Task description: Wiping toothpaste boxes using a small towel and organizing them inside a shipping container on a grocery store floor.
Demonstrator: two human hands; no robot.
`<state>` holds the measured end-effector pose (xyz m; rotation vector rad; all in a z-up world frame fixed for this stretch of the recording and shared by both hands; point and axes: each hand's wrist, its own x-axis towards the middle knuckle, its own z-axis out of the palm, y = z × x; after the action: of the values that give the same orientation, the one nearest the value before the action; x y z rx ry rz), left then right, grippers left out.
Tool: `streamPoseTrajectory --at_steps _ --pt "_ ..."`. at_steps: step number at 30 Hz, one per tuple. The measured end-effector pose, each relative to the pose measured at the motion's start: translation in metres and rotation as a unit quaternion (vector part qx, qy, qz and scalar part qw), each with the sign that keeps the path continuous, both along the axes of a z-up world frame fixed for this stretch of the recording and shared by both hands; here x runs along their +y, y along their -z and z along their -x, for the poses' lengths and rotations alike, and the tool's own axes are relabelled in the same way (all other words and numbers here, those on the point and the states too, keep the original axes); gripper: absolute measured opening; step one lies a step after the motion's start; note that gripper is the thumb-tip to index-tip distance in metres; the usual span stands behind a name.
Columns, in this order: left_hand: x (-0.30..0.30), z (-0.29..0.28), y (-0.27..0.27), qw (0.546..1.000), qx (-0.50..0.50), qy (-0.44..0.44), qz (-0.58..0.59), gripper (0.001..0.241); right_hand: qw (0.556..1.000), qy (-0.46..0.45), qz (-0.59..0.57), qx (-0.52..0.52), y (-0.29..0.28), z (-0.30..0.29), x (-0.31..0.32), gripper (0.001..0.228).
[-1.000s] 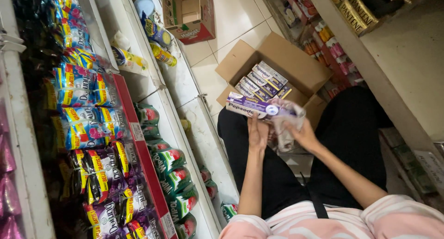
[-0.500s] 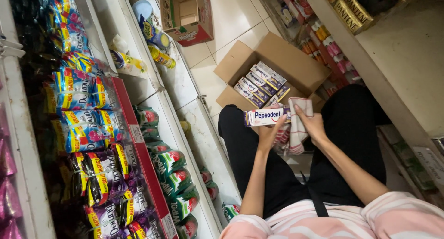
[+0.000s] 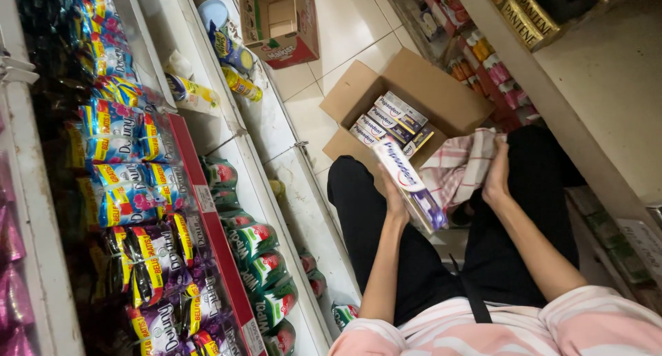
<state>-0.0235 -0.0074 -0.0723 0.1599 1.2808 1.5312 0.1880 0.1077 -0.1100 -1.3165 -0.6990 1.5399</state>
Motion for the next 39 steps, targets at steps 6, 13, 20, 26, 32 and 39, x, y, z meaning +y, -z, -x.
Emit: streamPoseTrajectory --at_steps 6,13,20,26,32,39 --pt "-0.002 -0.030 -0.025 0.958 -0.100 0.253 -0.085 0.106 0.981 -0.166 0.094 0.038 -0.048 0.025 -0.014 0.062" --pt "0.004 -0.030 -0.008 0.947 -0.175 0.247 -0.101 0.106 0.896 -0.303 -0.185 -0.267 -0.073 0.032 -0.036 0.059" --pt "0.011 -0.014 -0.016 0.982 -0.141 0.065 -0.111 0.094 0.805 -0.358 -0.256 -0.397 -0.212 0.062 -0.052 0.067" --pt "0.003 -0.013 -0.005 0.979 -0.176 -0.011 -0.104 0.091 0.783 -0.332 -0.350 -0.393 -0.207 0.061 -0.068 0.080" --pt "0.002 -0.019 -0.012 0.993 -0.077 0.060 -0.063 0.088 0.799 -0.339 -0.263 -0.420 -0.222 0.059 -0.051 0.064" --pt "0.015 -0.020 -0.077 0.980 -0.148 0.120 -0.055 0.075 0.839 -0.263 -0.174 -0.444 -0.240 -0.003 -0.007 0.063"
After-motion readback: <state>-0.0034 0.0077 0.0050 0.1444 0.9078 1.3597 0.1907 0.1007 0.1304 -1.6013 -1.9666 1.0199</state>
